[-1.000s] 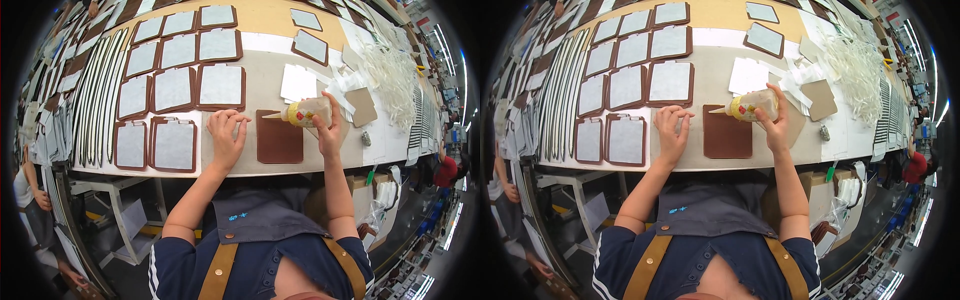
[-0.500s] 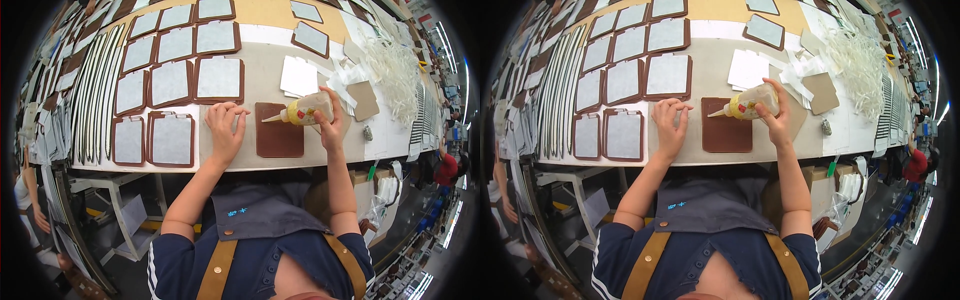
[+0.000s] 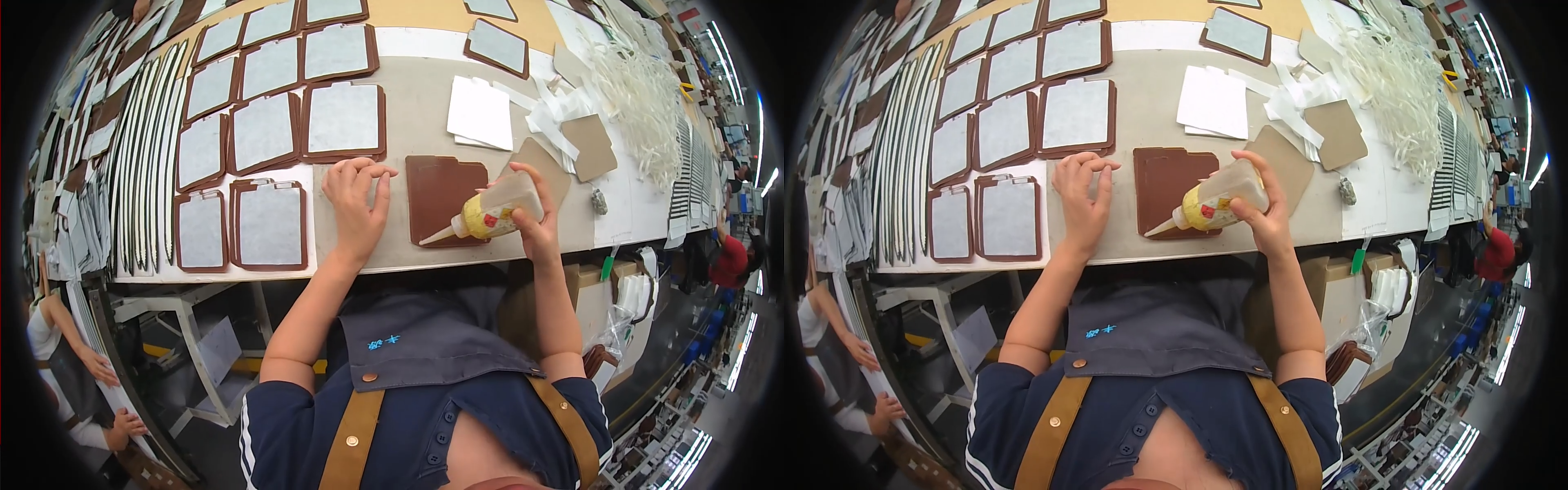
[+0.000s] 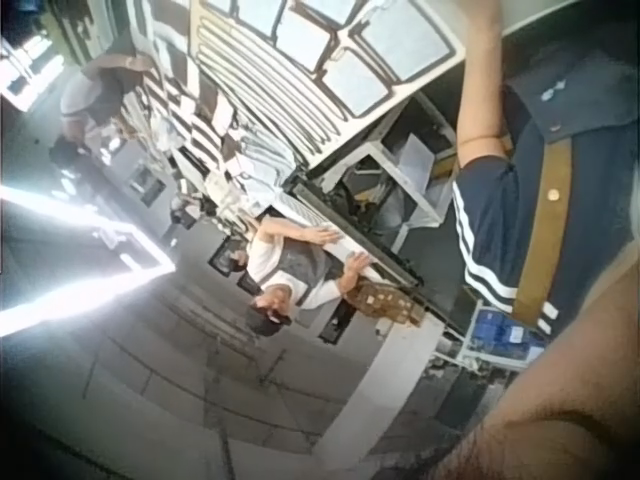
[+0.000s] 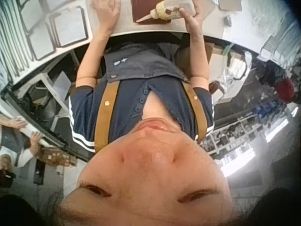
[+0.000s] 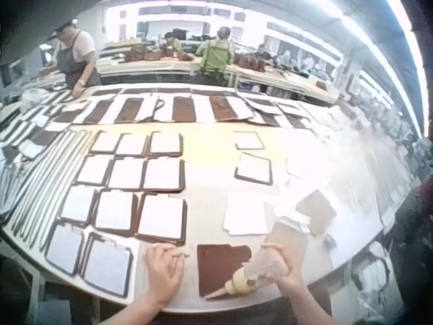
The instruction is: Applying glue to leather pieces and attaching fabric liners in a workshop environment.
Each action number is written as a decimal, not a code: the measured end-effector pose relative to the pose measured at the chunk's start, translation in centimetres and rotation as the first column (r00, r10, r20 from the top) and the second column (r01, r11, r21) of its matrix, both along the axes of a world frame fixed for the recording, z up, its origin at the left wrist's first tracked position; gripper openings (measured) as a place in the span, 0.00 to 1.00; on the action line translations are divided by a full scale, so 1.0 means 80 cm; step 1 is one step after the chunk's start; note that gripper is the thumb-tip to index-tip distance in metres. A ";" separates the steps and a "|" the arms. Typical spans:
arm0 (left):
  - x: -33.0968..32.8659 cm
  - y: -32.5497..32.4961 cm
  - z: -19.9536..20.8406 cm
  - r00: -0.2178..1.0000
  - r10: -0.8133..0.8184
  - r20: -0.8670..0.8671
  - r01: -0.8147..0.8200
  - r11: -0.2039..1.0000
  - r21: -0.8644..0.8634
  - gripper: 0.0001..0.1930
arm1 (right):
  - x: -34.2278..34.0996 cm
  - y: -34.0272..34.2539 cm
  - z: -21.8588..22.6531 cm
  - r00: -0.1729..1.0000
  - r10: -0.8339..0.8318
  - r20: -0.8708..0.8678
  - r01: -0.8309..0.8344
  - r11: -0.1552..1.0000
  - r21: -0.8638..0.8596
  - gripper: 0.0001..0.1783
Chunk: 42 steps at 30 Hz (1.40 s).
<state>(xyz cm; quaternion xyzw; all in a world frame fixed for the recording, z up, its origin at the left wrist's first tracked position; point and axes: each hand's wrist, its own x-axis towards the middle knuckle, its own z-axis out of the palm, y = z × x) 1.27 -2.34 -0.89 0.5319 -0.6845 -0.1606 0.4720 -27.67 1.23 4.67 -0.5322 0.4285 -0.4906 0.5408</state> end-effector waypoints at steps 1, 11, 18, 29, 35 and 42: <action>-0.001 -0.001 0.001 1.000 0.000 0.002 0.000 1.000 0.004 0.04 | -0.005 0.003 0.001 0.988 -0.007 0.155 -0.002 0.998 0.063 0.40; -0.001 0.002 0.005 1.000 -0.003 -0.012 0.004 1.000 0.017 0.03 | -0.012 0.021 -0.043 0.795 -0.557 0.238 0.583 0.811 -0.049 0.33; 0.000 0.001 0.002 1.000 -0.002 -0.028 0.003 1.000 0.020 0.03 | 0.012 0.026 -0.048 0.769 -0.636 0.055 0.629 0.740 -0.237 0.32; 0.001 0.001 0.005 1.000 -0.006 -0.007 0.006 1.000 0.029 0.03 | 0.043 0.020 -0.041 0.782 -0.623 -0.020 0.589 0.750 -0.299 0.34; 0.000 0.000 0.002 1.000 -0.007 -0.005 0.007 1.000 0.020 0.04 | 0.045 0.015 -0.039 0.821 -0.571 -0.019 0.528 0.771 -0.357 0.33; 0.001 0.002 0.003 1.000 -0.004 0.018 0.003 1.000 0.022 0.04 | -0.010 -0.008 -0.007 0.769 -0.513 0.381 0.558 0.830 -0.009 0.36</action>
